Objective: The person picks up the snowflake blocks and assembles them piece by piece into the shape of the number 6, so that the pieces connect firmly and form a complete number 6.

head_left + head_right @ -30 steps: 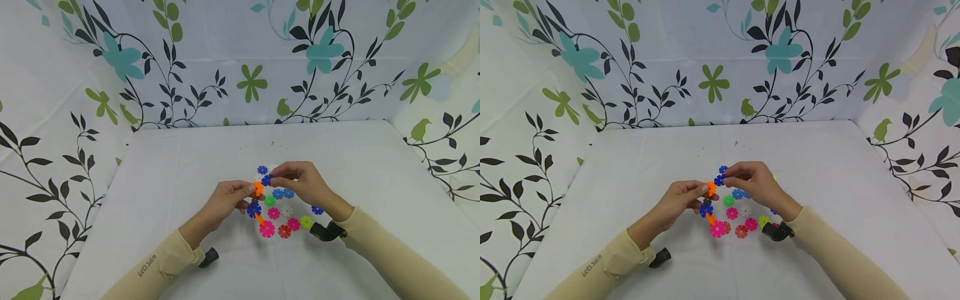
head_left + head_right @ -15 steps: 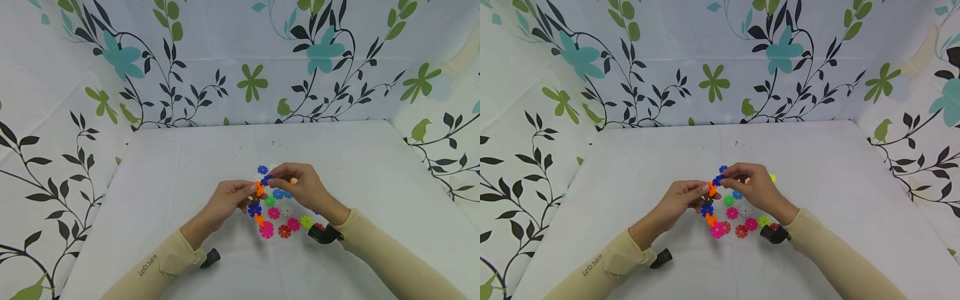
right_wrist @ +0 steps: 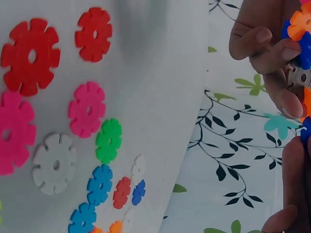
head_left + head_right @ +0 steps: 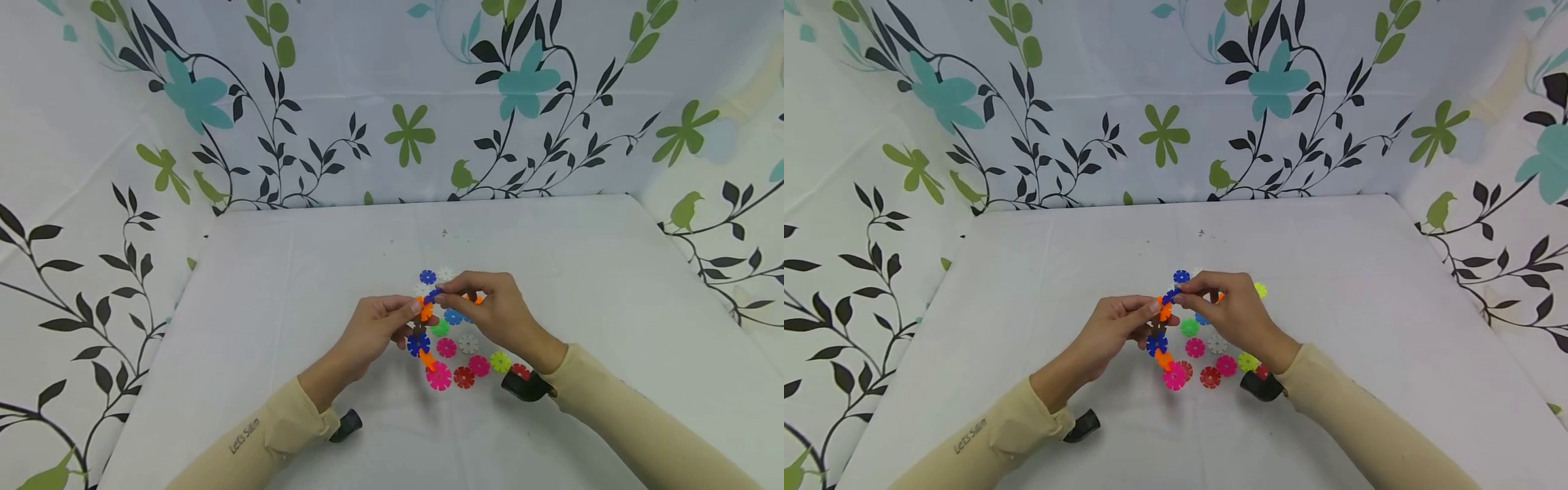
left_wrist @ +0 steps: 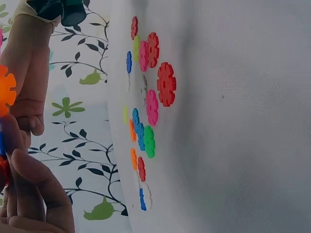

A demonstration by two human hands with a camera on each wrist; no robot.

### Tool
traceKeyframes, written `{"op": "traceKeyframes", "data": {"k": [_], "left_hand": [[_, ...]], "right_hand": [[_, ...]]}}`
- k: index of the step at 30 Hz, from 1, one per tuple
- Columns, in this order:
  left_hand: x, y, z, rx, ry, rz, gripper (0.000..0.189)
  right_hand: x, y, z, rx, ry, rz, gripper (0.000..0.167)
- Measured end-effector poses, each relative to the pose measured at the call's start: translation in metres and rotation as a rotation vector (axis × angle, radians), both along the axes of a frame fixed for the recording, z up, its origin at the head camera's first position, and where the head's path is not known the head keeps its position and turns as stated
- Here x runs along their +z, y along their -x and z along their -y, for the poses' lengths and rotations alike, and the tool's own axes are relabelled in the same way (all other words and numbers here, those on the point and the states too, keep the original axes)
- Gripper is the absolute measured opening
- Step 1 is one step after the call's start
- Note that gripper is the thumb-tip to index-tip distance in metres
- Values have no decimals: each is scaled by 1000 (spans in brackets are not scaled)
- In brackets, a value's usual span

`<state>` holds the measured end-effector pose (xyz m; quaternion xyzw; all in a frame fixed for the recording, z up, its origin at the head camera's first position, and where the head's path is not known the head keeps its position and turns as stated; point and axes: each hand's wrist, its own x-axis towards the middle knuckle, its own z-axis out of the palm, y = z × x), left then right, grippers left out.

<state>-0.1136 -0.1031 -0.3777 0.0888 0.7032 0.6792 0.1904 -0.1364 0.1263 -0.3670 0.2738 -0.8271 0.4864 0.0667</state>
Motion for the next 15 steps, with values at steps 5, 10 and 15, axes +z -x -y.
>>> {"op": "traceKeyframes", "data": {"k": [5, 10, 15], "left_hand": [[4, 1, 2, -34, 40, 14, 33], [5, 3, 2, -71, 134, -11, 45], [1, 5, 3, -90, 207, -59, 40]], "right_hand": [[-1, 3, -1, 17, 18, 87, 18], [-5, 6, -2, 51, -10, 73, 16], [-6, 6, -2, 67, -22, 87, 18]]}}
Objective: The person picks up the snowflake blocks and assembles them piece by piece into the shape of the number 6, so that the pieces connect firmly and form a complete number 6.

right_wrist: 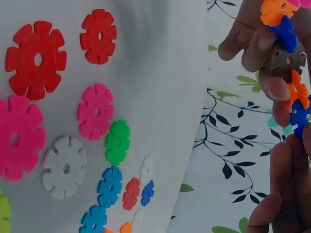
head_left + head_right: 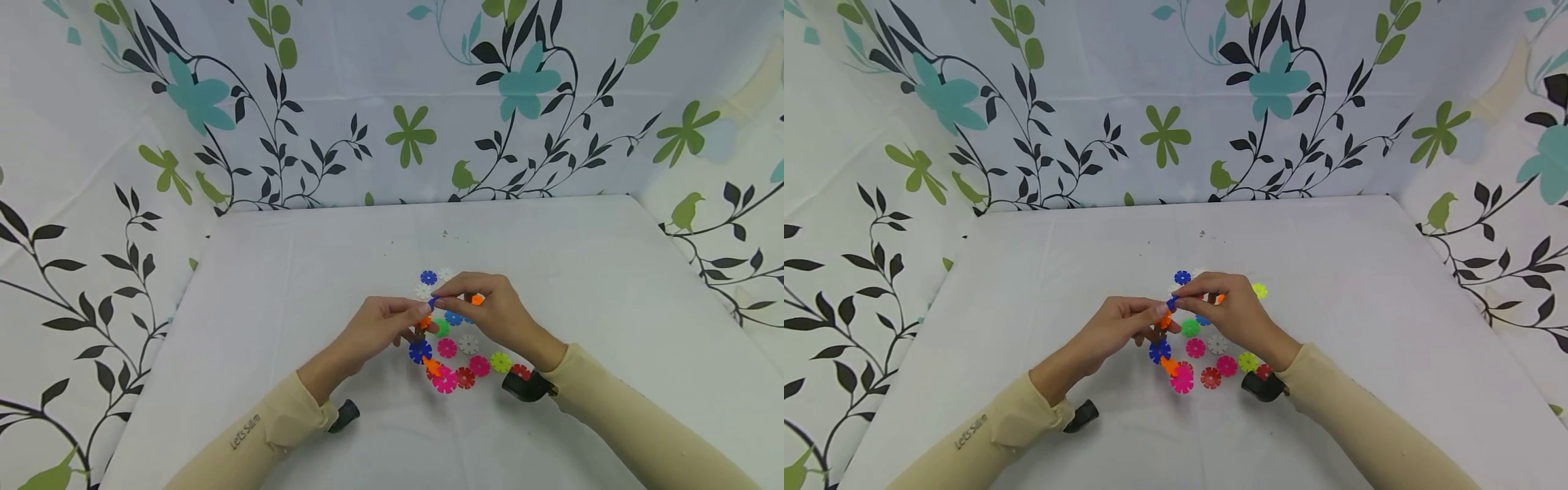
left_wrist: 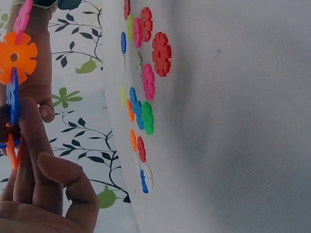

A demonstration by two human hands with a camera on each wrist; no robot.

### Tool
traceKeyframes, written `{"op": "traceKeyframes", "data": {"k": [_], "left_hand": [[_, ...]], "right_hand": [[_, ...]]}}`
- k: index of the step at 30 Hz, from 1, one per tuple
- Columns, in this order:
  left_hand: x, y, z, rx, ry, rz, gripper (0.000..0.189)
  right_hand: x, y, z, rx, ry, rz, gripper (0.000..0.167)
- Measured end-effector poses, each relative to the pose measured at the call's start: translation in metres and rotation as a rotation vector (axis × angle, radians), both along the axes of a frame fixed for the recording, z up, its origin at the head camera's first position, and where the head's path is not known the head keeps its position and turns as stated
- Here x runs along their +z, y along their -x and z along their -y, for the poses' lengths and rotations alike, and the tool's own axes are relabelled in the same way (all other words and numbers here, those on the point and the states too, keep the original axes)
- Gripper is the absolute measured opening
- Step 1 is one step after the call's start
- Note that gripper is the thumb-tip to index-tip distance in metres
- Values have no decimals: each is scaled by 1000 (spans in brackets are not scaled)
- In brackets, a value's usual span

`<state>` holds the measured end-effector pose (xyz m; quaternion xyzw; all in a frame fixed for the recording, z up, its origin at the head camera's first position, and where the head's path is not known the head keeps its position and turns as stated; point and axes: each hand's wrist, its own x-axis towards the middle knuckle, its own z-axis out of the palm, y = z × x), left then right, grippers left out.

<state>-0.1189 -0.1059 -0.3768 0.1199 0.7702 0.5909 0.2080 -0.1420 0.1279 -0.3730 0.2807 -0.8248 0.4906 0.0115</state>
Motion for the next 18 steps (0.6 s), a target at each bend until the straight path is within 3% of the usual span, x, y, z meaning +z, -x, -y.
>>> {"op": "traceKeyframes", "data": {"k": [5, 10, 18], "left_hand": [[-4, 2, 4, 52, -29, 40, 40], [-5, 4, 7, 121, -119, 79, 45], [-4, 6, 12, 276, -239, 51, 39]], "right_hand": [[0, 0, -2, -24, -5, 22, 26], [-5, 8, -12, -98, 88, 4, 28], [-9, 21, -32, -268, 163, -18, 30]]}}
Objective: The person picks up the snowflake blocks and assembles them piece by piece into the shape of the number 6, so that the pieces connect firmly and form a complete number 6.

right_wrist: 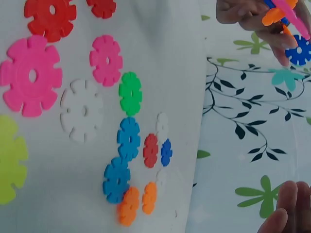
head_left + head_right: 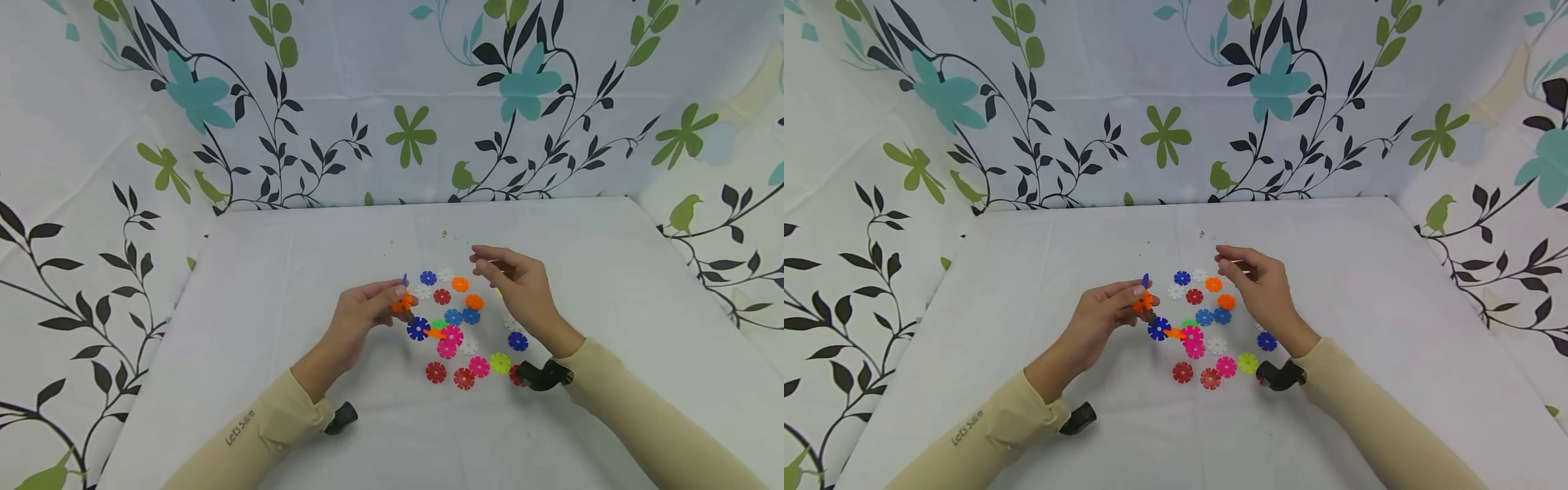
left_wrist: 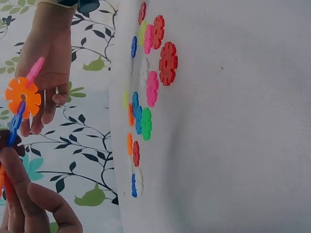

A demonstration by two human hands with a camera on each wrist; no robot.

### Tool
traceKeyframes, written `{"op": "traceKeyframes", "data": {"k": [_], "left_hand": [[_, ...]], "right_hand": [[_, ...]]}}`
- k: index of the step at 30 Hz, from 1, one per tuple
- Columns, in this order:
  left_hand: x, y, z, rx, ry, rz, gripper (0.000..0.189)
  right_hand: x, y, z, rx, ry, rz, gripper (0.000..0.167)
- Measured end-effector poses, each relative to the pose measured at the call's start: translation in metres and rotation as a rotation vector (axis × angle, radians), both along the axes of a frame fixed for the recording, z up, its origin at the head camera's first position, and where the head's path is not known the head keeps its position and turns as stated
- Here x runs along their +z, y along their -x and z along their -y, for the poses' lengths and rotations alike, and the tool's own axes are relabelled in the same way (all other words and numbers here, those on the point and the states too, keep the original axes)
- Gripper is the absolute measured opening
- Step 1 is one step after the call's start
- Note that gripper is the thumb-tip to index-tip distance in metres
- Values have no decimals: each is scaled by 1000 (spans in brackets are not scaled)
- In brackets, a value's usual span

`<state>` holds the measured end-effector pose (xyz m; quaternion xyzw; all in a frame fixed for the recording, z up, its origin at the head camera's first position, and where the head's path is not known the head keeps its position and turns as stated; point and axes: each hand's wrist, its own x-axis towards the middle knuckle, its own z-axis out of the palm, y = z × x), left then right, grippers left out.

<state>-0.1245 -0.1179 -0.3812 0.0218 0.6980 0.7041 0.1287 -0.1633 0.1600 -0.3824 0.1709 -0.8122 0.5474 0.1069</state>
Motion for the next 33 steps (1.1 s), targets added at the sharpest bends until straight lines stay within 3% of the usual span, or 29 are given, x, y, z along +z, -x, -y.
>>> {"op": "traceKeyframes", "data": {"k": [3, 9, 24, 28, 33], "left_hand": [[1, 0, 1, 24, -35, -16, 37], [2, -1, 3, 16, -92, -10, 37], [1, -1, 2, -20, -122, -2, 39], [2, -1, 1, -17, -130, 6, 36], [3, -1, -1, 2, -123, 32, 35]], "right_hand": [[-2, 3, -5, -44, -4, 8, 31], [-10, 8, -13, -112, -42, 68, 34], [-27, 21, -36, -202, -222, 228, 42], [-29, 23, -39, -186, -314, 310, 42], [-33, 23, -36, -98, -487, 391, 42]]}}
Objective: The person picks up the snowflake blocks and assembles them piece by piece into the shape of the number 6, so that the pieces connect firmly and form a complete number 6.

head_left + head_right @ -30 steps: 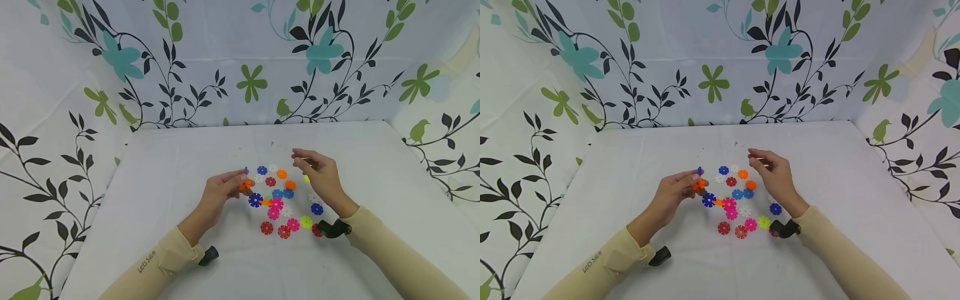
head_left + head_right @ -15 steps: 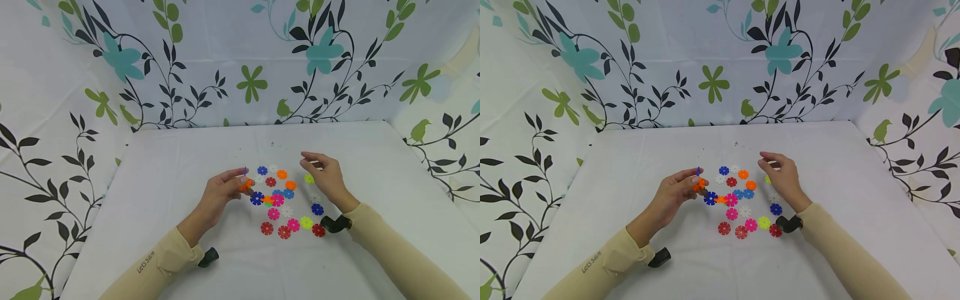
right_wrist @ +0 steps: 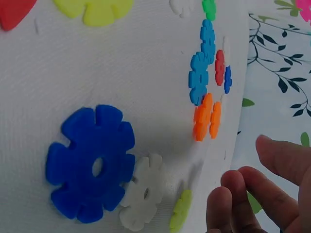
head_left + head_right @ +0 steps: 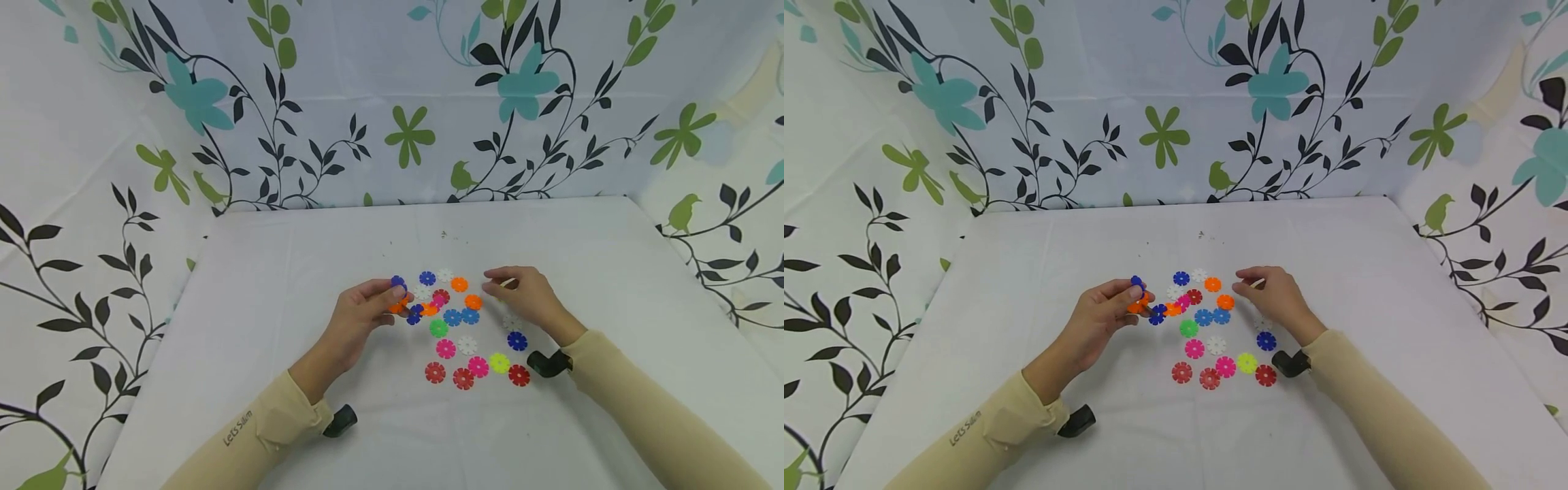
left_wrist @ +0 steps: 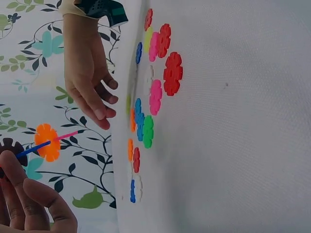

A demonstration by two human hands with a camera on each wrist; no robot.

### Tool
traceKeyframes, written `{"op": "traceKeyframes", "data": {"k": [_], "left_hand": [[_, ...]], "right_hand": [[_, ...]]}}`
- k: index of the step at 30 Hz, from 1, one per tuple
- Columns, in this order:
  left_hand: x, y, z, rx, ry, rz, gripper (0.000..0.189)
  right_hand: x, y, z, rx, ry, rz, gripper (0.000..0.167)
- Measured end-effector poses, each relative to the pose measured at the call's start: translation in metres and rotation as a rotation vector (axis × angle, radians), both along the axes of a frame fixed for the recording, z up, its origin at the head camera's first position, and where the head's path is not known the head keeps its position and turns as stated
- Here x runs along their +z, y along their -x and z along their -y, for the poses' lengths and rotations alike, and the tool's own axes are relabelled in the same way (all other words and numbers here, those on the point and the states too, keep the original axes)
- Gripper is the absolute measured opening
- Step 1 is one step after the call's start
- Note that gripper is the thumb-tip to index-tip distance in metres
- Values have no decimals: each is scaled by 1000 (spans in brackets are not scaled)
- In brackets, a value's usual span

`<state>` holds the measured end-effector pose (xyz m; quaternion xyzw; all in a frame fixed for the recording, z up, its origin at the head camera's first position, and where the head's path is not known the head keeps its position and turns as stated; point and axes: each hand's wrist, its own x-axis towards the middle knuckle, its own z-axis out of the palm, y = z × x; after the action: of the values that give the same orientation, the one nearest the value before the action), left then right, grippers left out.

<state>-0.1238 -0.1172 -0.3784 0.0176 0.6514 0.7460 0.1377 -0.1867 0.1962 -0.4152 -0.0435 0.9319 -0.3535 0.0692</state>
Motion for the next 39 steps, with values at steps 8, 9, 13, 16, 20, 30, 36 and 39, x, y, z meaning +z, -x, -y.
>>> {"op": "traceKeyframes", "data": {"k": [8, 9, 13, 16, 20, 30, 36, 39], "left_hand": [[-3, -1, 2, 23, 22, 2, 35], [-3, -2, 2, 24, 21, 0, 36], [-4, -2, 3, 30, 20, 2, 37], [-4, -2, 2, 46, 31, 16, 37], [-5, -2, 3, 57, 42, 16, 39], [-7, -2, 4, 67, 16, 46, 40], [-7, -2, 3, 67, 1, 51, 39], [-8, -2, 3, 50, -9, 46, 37]], "right_hand": [[-5, -1, 14, 88, -139, 54, 45], [-5, -2, 16, 90, -142, 57, 46], [-6, -2, 19, 95, -160, 45, 45], [-7, -2, 20, 108, -181, 20, 41], [-9, -1, 20, 121, -207, -2, 35], [-3, -3, 22, 97, -158, 3, 23], [10, -2, 22, 122, -43, -19, 16], [17, -2, 25, 143, 55, -32, 19]]}}
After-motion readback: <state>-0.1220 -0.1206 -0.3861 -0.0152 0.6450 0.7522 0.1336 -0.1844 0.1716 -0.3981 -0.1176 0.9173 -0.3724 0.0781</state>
